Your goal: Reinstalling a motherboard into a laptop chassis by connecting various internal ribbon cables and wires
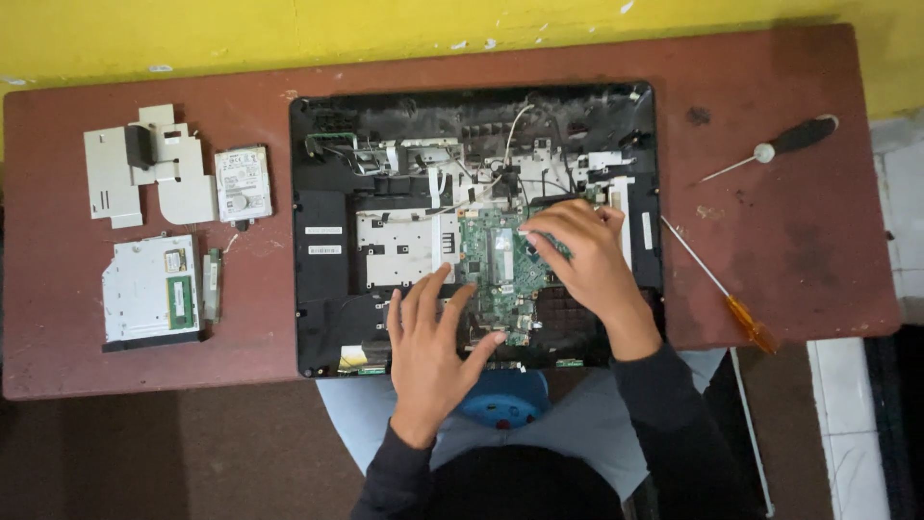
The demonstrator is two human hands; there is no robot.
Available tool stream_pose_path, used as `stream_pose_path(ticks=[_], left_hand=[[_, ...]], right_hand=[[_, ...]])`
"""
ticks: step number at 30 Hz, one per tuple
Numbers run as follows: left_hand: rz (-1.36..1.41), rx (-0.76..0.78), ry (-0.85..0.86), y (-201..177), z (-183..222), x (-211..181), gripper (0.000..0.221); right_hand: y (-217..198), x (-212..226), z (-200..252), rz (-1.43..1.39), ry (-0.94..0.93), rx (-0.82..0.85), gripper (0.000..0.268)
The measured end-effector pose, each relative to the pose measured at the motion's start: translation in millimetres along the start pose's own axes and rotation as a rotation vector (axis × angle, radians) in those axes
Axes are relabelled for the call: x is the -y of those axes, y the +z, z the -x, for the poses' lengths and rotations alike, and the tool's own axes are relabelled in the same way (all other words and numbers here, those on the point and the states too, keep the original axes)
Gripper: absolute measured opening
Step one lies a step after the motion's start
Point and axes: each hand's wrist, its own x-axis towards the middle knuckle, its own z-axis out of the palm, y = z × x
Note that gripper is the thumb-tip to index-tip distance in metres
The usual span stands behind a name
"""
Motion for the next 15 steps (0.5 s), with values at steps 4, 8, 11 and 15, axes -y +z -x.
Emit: stream_pose_path(ticks=[4,8,11,15], left_hand=[[0.050,-0.119,-0.025,2,-32,6,0.051],[-0.326,-0.252,0.118,37,-84,28,0.042],[-0.457,-0.273,0.194,61,-112,47,0.039],[-0.377,-0.338,0.267,78,-132,59,0.027]], right_hand=[[2,-5,-1,0.022,-0.047,-0.034,0.013],[9,-16,4,-0.042,-0.067,-0.098,0.011],[5,-10,2,-0.151,-0.073,-0.178,0.012],[7,-13,5,-0.153,-0.104,-0.156,0.009]])
